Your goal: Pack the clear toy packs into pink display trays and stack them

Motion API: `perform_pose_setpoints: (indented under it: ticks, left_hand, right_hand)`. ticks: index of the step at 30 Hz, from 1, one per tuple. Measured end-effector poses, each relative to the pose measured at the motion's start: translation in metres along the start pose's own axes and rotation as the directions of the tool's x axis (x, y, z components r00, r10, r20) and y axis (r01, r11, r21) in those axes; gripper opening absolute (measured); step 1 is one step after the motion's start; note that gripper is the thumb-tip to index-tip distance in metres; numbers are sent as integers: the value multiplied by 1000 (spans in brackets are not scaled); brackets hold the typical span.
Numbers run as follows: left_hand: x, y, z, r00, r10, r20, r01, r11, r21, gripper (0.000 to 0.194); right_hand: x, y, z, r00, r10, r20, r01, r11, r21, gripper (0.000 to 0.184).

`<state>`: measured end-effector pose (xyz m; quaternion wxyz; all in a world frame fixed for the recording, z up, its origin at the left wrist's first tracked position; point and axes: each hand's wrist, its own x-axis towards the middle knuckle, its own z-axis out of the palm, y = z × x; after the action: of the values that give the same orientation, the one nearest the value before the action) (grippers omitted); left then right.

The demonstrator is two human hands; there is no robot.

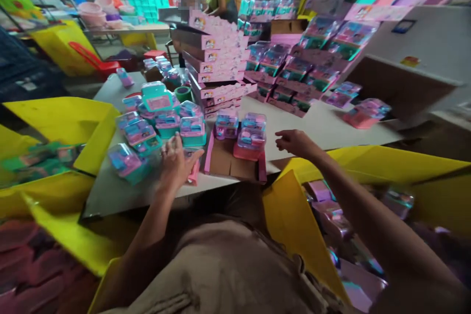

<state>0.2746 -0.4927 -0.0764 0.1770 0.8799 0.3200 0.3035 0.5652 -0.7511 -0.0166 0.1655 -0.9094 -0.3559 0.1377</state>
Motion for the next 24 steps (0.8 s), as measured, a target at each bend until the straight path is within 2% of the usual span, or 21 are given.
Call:
perform_pose_setpoints:
  ticks: [2, 3, 5, 7, 9, 11, 13, 15, 16, 19, 21, 24]
  left_hand:
    - [-8, -13, -20, 970, -206, 131, 182, 967, 177, 106]
    - [-12, -16, -25, 939, -278, 204, 227, 944, 241, 109]
    - [-20, -16, -27, 897, -328, 296, 239, 924, 299, 111]
    - [-27, -13, -27, 906, -309, 289, 229, 933, 278, 107]
    - [-32, -12, -31, 921, -312, 233, 273, 944, 185, 103]
    - [-37, -11, -37, 909, -377, 176, 382, 924, 5, 103]
    - [-40, -6, -44, 885, -440, 156, 465, 858, -217, 101]
    - [-41, 5, -47, 893, -427, 145, 447, 799, -402, 96]
    - [-41, 11, -48, 908, -400, 128, 410, 779, -474, 91]
    - [-40, 30, -44, 927, -365, 91, 326, 659, -677, 73]
    - [-39, 37, -39, 916, -374, 147, 338, 517, -786, 65]
    - [-38, 39, -32, 890, -376, 257, 398, 370, -839, 63]
  right_hand:
    - [-2, -18, 10, 990, -128, -65, 130, 991, 27, 40]
    - [-4, -32, 18, 975, -199, -101, 204, 978, 43, 38]
    - [-8, -63, 39, 930, -339, -144, 354, 930, 96, 34]
    - [-13, -93, 62, 882, -447, -147, 470, 854, 223, 32]
    - [-18, -118, 84, 855, -502, -131, 506, 754, 418, 32]
    - [-24, -138, 106, 874, -475, -98, 428, 660, 617, 39]
    - [-32, -155, 122, 903, -429, -5, 273, 565, 779, 62]
    - [-40, -169, 131, 896, -429, 117, 88, 428, 899, 82]
    - [-43, -174, 131, 877, -452, 163, 3, 343, 939, 85]
    - [-49, -179, 122, 828, -515, 223, -192, 113, 975, 73]
    - [-49, -176, 114, 800, -533, 277, -298, 47, 953, 64]
    - [-48, -167, 107, 749, -552, 367, -438, 3, 899, 68]
